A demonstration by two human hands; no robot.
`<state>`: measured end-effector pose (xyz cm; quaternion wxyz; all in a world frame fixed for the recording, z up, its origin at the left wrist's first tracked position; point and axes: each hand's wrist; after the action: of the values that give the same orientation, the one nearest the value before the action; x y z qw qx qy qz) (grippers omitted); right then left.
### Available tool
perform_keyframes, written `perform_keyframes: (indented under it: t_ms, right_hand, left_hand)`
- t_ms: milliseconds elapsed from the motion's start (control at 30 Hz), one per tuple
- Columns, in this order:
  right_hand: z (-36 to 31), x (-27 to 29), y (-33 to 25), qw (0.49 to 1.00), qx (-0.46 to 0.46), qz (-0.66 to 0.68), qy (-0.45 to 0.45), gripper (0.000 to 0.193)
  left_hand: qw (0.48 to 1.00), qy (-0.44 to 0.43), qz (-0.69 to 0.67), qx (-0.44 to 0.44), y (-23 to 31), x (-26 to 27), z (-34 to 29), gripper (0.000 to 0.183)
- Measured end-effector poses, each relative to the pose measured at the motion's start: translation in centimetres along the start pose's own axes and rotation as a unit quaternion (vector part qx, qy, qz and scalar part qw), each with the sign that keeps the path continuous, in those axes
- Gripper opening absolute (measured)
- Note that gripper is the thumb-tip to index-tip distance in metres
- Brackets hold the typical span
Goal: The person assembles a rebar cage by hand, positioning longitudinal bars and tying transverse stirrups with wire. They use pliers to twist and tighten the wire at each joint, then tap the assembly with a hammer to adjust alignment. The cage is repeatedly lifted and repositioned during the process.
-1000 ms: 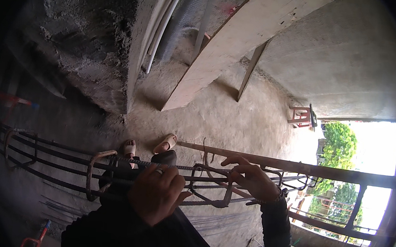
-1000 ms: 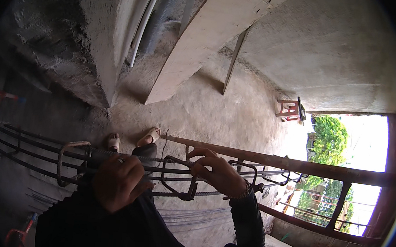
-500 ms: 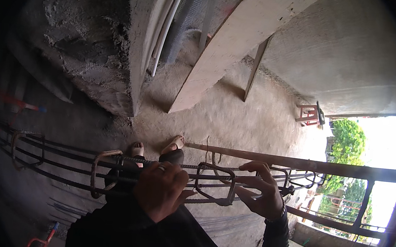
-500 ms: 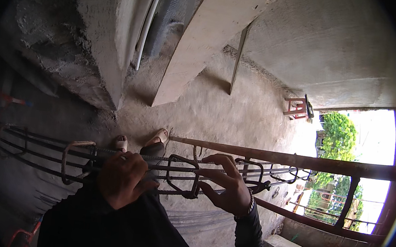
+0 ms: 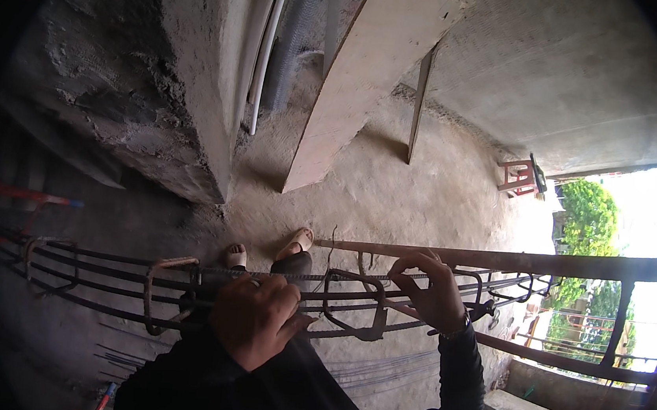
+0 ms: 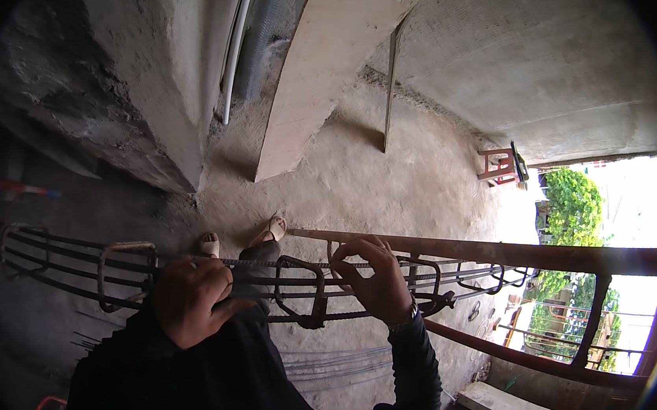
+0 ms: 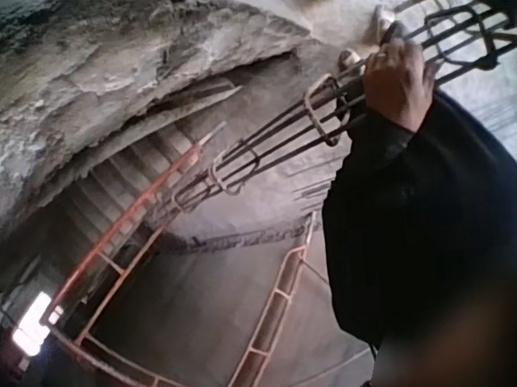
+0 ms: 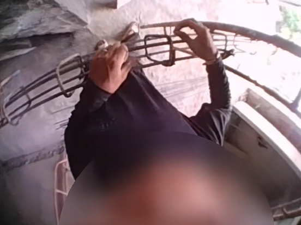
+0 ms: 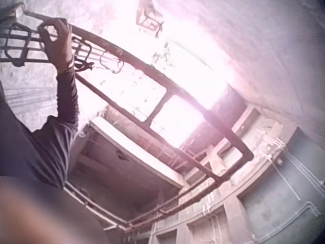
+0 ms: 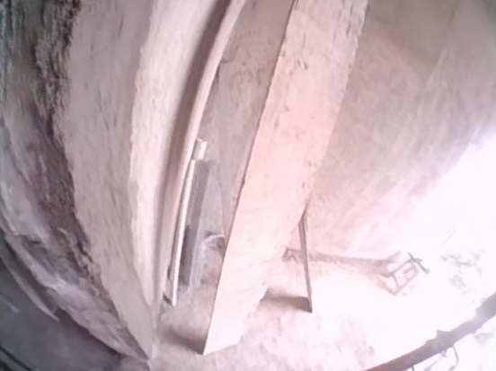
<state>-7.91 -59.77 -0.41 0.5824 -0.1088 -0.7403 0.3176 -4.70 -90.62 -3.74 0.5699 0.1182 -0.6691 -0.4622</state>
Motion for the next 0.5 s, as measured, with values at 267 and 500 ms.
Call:
perform_keyframes:
  t_ms: [267,500]
  right_hand:
    - [3.6,-1.0,5.4,0.939,-0.001,0.076,-0.335,0.020]
    - [5.5,-4.7,8.5,0.879,0.072,0.024,-0.470,0.024]
  left_hand:
    - [0.998,-0.017,-0.044,0.046,0.4,-0.2,0.2,0.042]
    - [0.990,-0.104,0.011,0.095,0.7,-0.6,0.5,0.038]
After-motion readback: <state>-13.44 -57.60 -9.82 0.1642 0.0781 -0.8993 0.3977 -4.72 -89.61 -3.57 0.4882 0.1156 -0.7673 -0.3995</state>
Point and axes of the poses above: each hand's wrist, its own z-axis towards the middle knuckle, its own x-axis out of the back of the hand, y = z × x, and after that the axes turned 5 degrees about -z, right-handed
